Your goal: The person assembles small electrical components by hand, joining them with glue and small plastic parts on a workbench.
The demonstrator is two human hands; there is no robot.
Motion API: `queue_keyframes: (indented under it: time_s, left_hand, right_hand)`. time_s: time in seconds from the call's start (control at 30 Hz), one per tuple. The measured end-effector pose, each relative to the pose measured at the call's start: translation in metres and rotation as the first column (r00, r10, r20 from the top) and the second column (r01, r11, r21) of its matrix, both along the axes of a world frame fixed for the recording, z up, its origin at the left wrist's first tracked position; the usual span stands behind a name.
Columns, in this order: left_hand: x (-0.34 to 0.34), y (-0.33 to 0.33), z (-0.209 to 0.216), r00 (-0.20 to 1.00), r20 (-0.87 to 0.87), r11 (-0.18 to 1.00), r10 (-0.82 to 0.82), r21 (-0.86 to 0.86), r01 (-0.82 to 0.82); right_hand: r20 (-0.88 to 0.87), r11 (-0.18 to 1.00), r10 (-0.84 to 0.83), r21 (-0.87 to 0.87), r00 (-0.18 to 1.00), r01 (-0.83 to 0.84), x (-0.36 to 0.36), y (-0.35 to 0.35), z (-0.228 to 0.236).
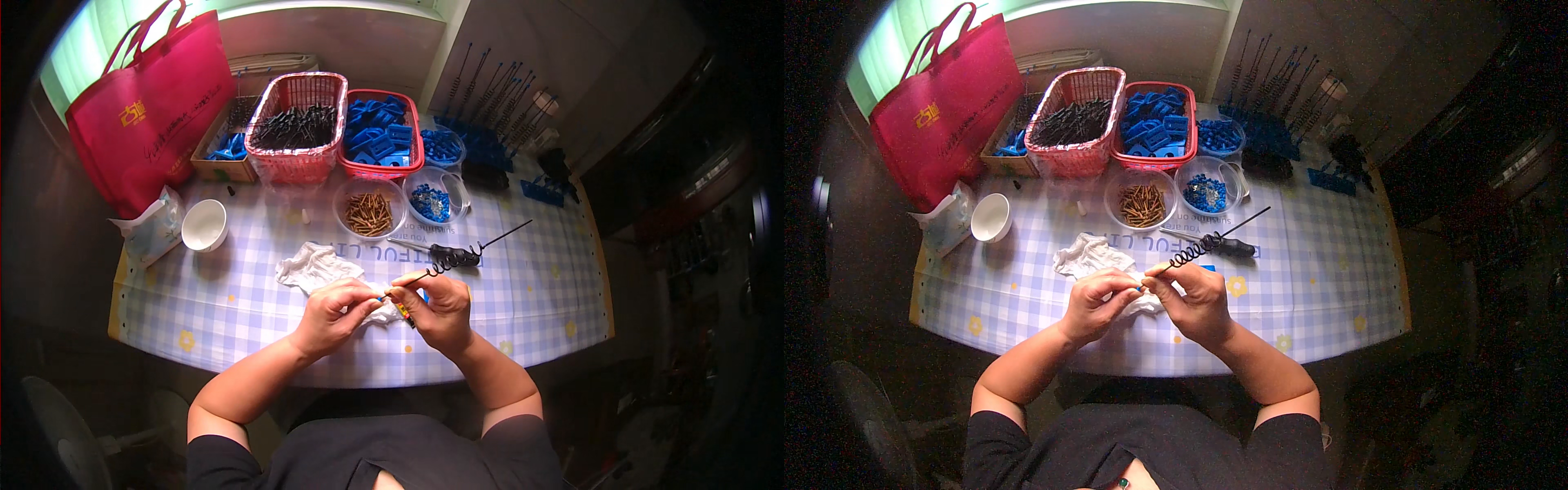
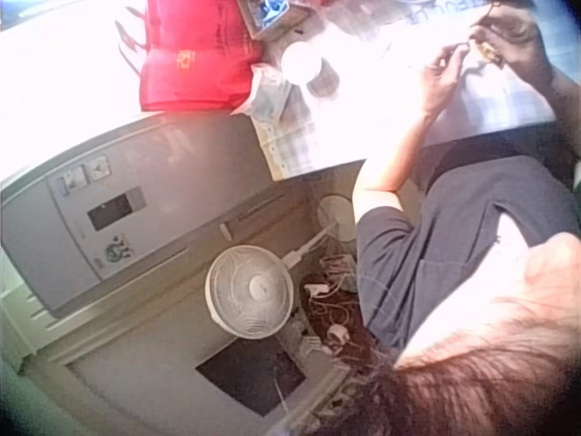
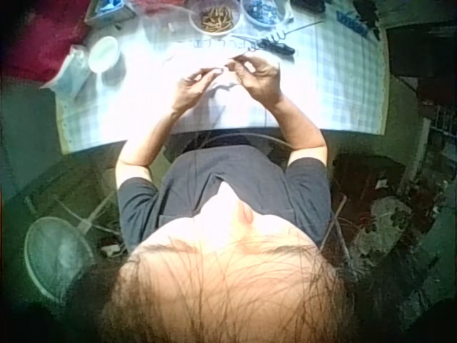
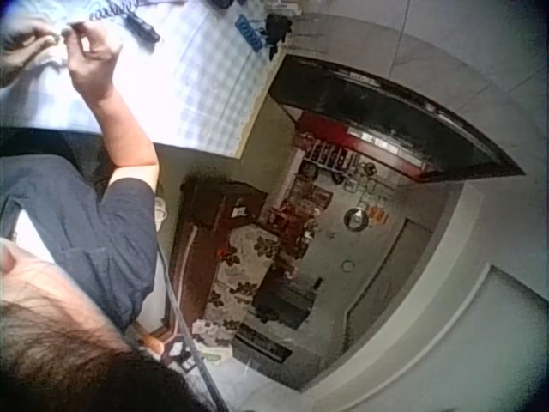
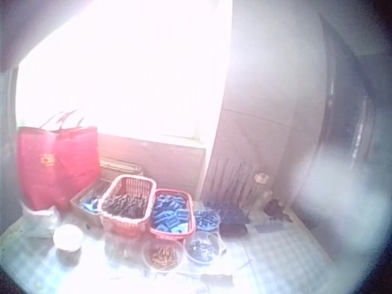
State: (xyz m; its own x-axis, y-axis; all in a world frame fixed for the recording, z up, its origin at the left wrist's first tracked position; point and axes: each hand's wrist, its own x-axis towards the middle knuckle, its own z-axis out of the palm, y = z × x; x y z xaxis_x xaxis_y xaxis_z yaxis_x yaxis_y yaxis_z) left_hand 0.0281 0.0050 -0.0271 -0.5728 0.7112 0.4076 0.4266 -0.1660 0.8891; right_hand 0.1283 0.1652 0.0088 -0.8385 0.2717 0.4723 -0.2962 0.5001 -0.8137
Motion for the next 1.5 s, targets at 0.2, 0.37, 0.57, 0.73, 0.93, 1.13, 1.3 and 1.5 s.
queue_keyframes:
  time_s: [0.2,0.37,0.57,0.73,0.93,1.13,1.3,1.5]
  left_hand:
    - [0.0002,0.0004,-0.0014,1.0,-0.01,1.0,0.002,0.015,-0.002]
    - [0.0002,0.0006,-0.0009,1.0,-0.013,1.0,0.004,0.005,-0.004]
    - [0.0003,0.0003,-0.0014,1.0,-0.007,1.0,0.005,0.014,-0.005]
    - [0.0006,-0.0007,0.0024,1.0,0.01,1.0,-0.002,-0.029,0.002]
    - [0.0006,0.0004,-0.0001,1.0,-0.004,1.0,0.0,0.013,0.0]
    - [0.0004,-0.0009,0.0012,1.0,0.01,0.999,-0.008,-0.031,0.008]
    - [0.0006,-0.0012,0.0,1.0,0.011,0.999,-0.002,-0.033,0.002]
    - [0.0007,-0.0006,-0.0002,1.0,0.024,1.0,-0.006,-0.031,0.007]
  right_hand:
    - [-0.009,1.0,0.004,-0.001,1.0,-0.004,0.0001,-0.0003,0.0002]
    - [-0.009,1.0,0.006,0.009,1.0,-0.006,0.0002,0.0003,0.0004]
    - [0.002,1.0,0.004,0.013,1.0,-0.004,0.0001,0.0001,0.0007]
    - [-0.002,1.0,0.006,0.008,1.0,-0.006,0.0002,0.0004,0.0012]
    - [-0.002,1.0,0.005,-0.008,1.0,-0.005,0.0003,-0.0002,-0.0006]
    - [0.003,1.0,0.009,-0.005,1.0,-0.009,0.0003,0.0002,-0.0002]
    - [-0.009,1.0,0.0,0.001,1.0,0.0,-0.0003,0.0,-0.0012]
    - [-0.007,1.0,-0.006,0.009,1.0,0.006,0.0,0.0001,0.0]
